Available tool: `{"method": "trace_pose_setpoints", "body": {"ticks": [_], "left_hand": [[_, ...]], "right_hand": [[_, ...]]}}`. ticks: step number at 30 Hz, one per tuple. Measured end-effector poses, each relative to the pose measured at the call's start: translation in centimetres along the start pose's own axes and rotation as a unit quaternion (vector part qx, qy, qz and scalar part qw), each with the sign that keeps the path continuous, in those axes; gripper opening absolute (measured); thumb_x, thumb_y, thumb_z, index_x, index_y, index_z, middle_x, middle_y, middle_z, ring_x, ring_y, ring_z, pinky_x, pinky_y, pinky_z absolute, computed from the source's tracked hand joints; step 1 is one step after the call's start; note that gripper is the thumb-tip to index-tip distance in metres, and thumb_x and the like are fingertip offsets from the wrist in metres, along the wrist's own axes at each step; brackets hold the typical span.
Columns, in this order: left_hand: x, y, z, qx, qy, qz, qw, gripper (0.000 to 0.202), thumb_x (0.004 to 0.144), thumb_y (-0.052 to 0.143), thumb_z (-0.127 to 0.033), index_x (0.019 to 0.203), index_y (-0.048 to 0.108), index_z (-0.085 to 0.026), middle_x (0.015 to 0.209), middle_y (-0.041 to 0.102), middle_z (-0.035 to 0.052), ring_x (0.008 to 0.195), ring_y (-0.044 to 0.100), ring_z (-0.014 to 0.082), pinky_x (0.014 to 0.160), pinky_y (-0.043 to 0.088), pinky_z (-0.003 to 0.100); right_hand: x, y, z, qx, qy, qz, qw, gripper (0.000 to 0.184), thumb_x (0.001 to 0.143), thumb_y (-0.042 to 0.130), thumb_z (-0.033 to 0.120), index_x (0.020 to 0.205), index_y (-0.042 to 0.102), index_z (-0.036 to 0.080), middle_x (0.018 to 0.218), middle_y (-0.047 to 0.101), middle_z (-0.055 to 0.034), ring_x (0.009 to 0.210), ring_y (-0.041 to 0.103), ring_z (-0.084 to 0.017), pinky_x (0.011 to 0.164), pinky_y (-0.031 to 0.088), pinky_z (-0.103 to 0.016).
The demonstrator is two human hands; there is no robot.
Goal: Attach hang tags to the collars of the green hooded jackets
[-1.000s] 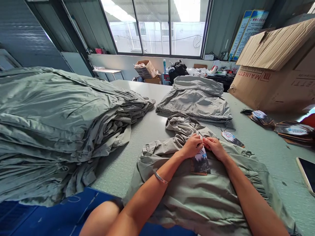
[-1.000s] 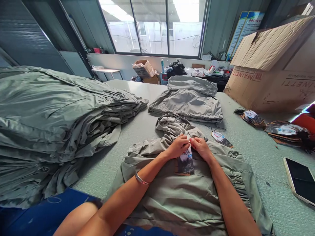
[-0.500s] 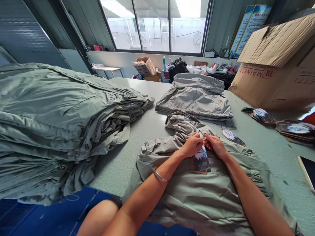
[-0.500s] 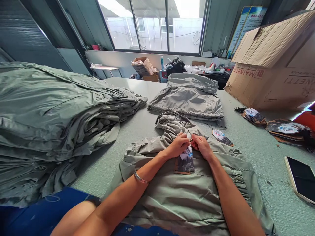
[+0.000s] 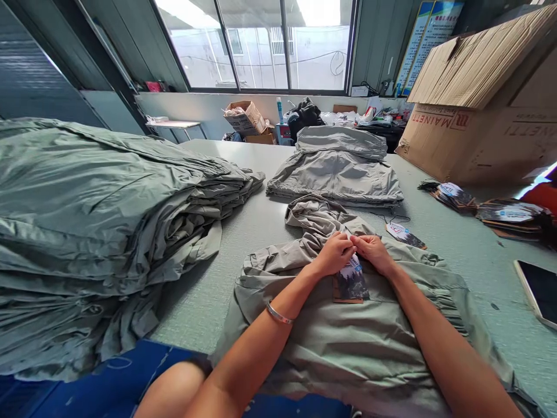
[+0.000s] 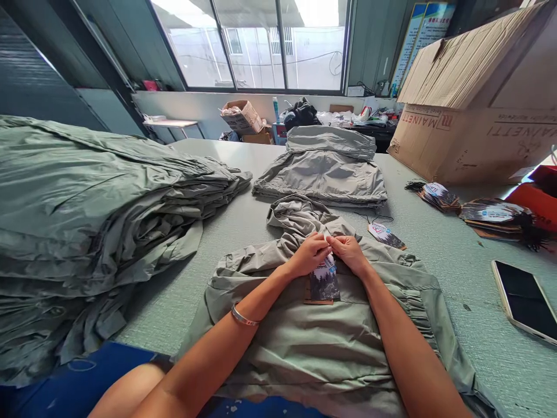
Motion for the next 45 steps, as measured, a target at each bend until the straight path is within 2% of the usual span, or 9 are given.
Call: {"method": "trace_pose_setpoints", "body": {"ticks": [11,18,25,29,32,35,39,41,45], "left_hand": [[0.4,0.2,-0.6,-0.055,-0.009,0.014,0.998,0.038,0.085,0.043,-0.015,0.050,0.029,-0.020,0.056,0.040,-0.0013,0.068,0.041,0.0146,0.078,0.040,0.031],[0.7,0.4,-0.8,-0.049,-0.007,0.006,0.999,0.036,0.081,0.041,-0.012,0.049,0.026,-0.020,0.054,0.038,-0.0013,0.065,0.039,0.0143,0.078,0.041,0.031],[0.7,0.5,-0.5,-0.069,-0.011,0.008,0.997,0.036,0.084,0.042,-0.014,0.051,0.031,-0.020,0.059,0.040,-0.0004,0.068,0.040,0.0152,0.079,0.040,0.032],[0.3,0.4,0.3,-0.110,-0.056,0.023,0.992,0.036,0.089,0.046,-0.020,0.053,0.044,-0.018,0.063,0.044,0.0001,0.073,0.046,0.0153,0.076,0.041,0.030],[0.1,0.2,0.8,-0.157,-0.090,0.023,0.983,0.032,0.089,0.046,-0.020,0.059,0.058,-0.015,0.066,0.049,0.0002,0.073,0.050,0.0141,0.075,0.042,0.027],[0.0,0.0,1.4,-0.205,-0.126,0.008,0.971,0.031,0.089,0.046,-0.021,0.066,0.065,-0.013,0.068,0.051,0.0001,0.069,0.051,0.0127,0.071,0.043,0.025],[-0.3,-0.3,2.4,-0.292,-0.181,-0.039,0.938,0.029,0.086,0.051,-0.028,0.068,0.068,-0.012,0.071,0.055,0.0008,0.066,0.051,0.0114,0.062,0.041,0.022],[-0.5,-0.5,2.9,-0.342,-0.208,-0.069,0.914,0.029,0.084,0.056,-0.035,0.073,0.070,-0.012,0.069,0.056,0.0005,0.063,0.049,0.0103,0.057,0.038,0.021],[-0.9,-0.7,3.7,-0.460,-0.247,-0.116,0.845,0.042,0.073,0.069,-0.052,0.083,0.072,-0.011,0.061,0.052,-0.0028,0.054,0.043,0.0071,0.051,0.032,0.020]], "right_hand": [[0.2,-0.8,-0.1,0.002,0.006,-0.028,1.000,0.061,0.067,0.068,0.067,0.045,0.035,0.022,0.042,0.028,0.0066,0.043,0.016,-0.005,0.044,0.008,-0.027],[0.1,-1.1,0.1,0.012,-0.001,-0.046,0.999,0.062,0.065,0.069,0.067,0.045,0.033,0.022,0.042,0.027,0.0067,0.043,0.016,-0.005,0.043,0.008,-0.027],[0.2,-1.4,0.1,0.027,0.005,-0.054,0.998,0.062,0.064,0.071,0.067,0.044,0.034,0.022,0.041,0.027,0.0073,0.040,0.016,-0.004,0.041,0.009,-0.026],[0.3,-1.3,-0.2,0.046,0.026,-0.047,0.997,0.062,0.061,0.073,0.068,0.044,0.036,0.021,0.038,0.028,0.0078,0.037,0.018,-0.004,0.039,0.009,-0.024],[0.2,-1.4,-0.4,0.056,0.043,-0.049,0.996,0.061,0.063,0.068,0.073,0.045,0.046,0.019,0.038,0.038,0.0044,0.034,0.027,-0.005,0.036,0.014,-0.023],[0.0,-1.2,-0.7,0.099,0.067,-0.033,0.992,0.061,0.067,0.060,0.076,0.052,0.057,0.017,0.044,0.052,-0.0005,0.036,0.040,-0.008,0.036,0.024,-0.023],[-0.1,-1.1,-0.6,0.137,0.072,-0.028,0.988,0.054,0.066,0.066,0.069,0.057,0.062,0.016,0.049,0.058,-0.0015,0.039,0.046,-0.008,0.039,0.031,-0.022],[-0.1,-1.2,-0.7,0.147,0.074,-0.031,0.986,0.052,0.066,0.068,0.067,0.057,0.063,0.016,0.050,0.058,-0.0012,0.039,0.046,-0.008,0.039,0.033,-0.022],[0.0,-1.1,-1.0,0.142,0.081,-0.038,0.986,0.046,0.066,0.072,0.061,0.056,0.063,0.016,0.049,0.058,-0.0011,0.041,0.047,-0.009,0.040,0.034,-0.021]]}}
Point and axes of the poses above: each hand's wrist, its own x-axis towards the middle knuckle, its own y-axis out of the palm, z = x × y, the point moved 8 cm from there along x, towards the middle knuckle
